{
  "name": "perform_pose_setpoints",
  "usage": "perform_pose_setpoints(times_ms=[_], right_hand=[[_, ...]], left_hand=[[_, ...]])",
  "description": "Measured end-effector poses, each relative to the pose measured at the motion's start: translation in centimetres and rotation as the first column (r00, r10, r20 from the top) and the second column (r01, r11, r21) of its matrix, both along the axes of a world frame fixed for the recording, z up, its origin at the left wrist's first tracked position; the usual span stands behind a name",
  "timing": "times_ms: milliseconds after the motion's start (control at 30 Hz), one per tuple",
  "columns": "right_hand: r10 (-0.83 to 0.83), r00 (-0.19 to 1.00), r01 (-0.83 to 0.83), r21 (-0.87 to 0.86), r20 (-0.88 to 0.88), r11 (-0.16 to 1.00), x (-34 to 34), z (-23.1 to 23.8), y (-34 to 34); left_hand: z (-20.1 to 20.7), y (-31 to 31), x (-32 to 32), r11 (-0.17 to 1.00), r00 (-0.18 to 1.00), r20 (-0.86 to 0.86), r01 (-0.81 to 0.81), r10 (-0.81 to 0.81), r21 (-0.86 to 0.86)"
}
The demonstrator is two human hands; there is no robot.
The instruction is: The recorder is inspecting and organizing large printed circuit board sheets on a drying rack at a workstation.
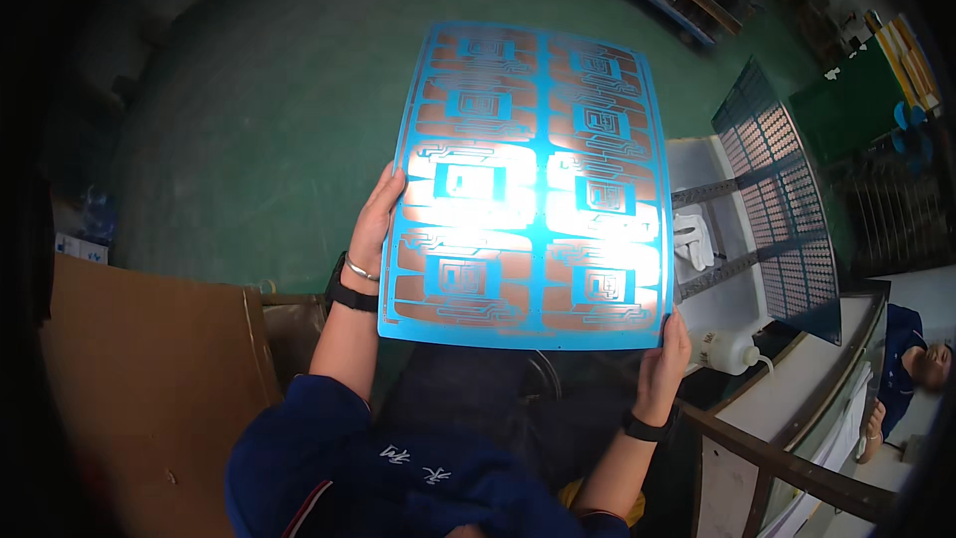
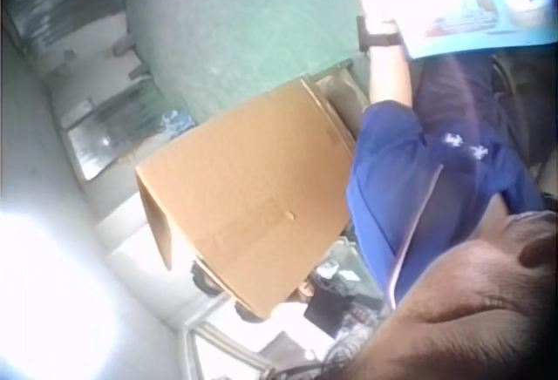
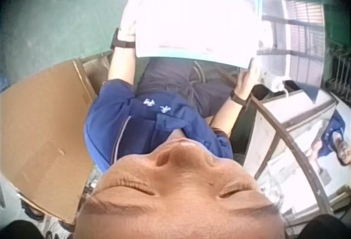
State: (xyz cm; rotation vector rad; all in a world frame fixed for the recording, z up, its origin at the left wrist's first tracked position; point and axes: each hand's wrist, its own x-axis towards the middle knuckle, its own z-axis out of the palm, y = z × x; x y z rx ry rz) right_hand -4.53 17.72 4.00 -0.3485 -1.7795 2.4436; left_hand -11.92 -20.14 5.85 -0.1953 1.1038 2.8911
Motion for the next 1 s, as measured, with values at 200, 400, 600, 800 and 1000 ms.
perform_pose_setpoints(times_ms=[200, 400, 600, 800, 1000], right_hand=[[-0.004, 1.000, 0.003, -0.031, -0.021, 1.000, -0.8, 1.1, -0.7], [-0.004, 0.999, 0.004, -0.005, -0.048, 1.000, -1.1, 1.4, -0.5], [-0.006, 0.999, 0.006, 0.012, -0.052, 1.000, -0.9, 1.7, -0.8], [-0.009, 0.999, 0.011, 0.041, -0.051, 0.999, -0.8, 2.3, -0.9], [-0.013, 1.000, 0.014, 0.027, -0.023, 1.000, -0.9, 2.0, -0.8]], left_hand=[[-0.7, -0.3, -0.5, 1.000, 1.000, 0.005, 0.007, -0.006, -0.016], [-2.3, -1.2, -1.1, 0.985, 0.999, -0.008, -0.042, 0.041, -0.168], [-2.8, -1.2, -1.3, 0.987, 1.000, -0.014, -0.002, 0.000, -0.162], [-3.1, -1.3, -1.2, 0.989, 1.000, -0.016, 0.003, -0.005, -0.150], [-2.1, -0.7, -0.8, 0.991, 1.000, 0.019, -0.003, 0.006, -0.137]])
